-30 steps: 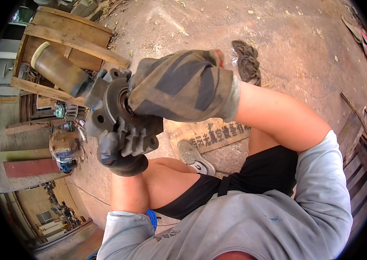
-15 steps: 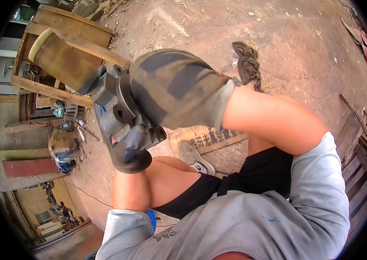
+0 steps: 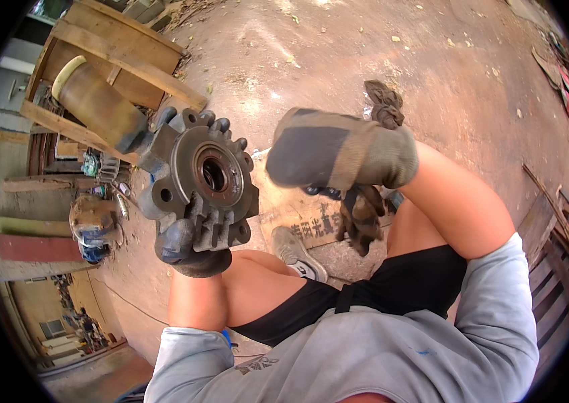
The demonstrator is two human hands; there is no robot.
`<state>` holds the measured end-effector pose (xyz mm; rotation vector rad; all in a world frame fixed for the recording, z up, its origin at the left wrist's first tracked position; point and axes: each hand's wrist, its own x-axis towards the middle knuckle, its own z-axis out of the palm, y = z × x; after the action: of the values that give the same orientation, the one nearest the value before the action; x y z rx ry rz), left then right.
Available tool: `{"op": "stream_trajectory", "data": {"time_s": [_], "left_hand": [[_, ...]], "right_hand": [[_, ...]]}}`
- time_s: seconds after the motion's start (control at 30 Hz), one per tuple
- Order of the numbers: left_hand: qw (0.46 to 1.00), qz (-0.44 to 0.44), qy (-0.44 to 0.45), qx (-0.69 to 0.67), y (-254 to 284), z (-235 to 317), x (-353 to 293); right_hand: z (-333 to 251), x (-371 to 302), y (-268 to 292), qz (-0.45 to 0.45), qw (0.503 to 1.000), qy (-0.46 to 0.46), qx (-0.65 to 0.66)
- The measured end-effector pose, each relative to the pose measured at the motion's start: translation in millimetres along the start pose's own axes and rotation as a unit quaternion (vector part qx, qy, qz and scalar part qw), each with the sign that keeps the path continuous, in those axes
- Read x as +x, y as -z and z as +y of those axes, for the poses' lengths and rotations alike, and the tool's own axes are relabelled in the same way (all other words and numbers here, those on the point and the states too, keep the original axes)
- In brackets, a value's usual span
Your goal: The person cleans a mechanical part by hand, then uses an angle grinder to remove rust from its surface. Afterward, they wipe the part with a cloth and apply a liquid from a bottle.
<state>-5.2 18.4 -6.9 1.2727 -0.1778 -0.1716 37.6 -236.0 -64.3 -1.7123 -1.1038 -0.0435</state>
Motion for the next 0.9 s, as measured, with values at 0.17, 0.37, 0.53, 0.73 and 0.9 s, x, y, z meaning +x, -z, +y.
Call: {"op": "stream_trajectory", "data": {"time_s": [0.17, 0.37, 0.53, 0.73, 0.9], "left_hand": [[0.997, -0.029, -0.005, -0.067, 5, 2, 2], [0.995, -0.019, -0.016, -0.099, 0, 4, 8], [0.999, -0.028, -0.02, 0.02, -2, 1, 2], [0.968, -0.04, -0.065, 0.238, -5, -6, 6], [0.996, -0.02, 0.012, -0.085, -5, 6, 5]], "right_hand": [[10, -9, -18, 0.127, 0.97, 0.024, -0.206], [-33, 19, -20, 0.116, 0.955, 0.022, -0.274], [-41, 19, -24, 0.122, 0.962, -0.002, -0.244], [-16, 25, 2, -0.079, 0.997, -0.018, 0.007], [-3, 1, 16, -0.017, 0.997, -0.058, -0.049]]}}
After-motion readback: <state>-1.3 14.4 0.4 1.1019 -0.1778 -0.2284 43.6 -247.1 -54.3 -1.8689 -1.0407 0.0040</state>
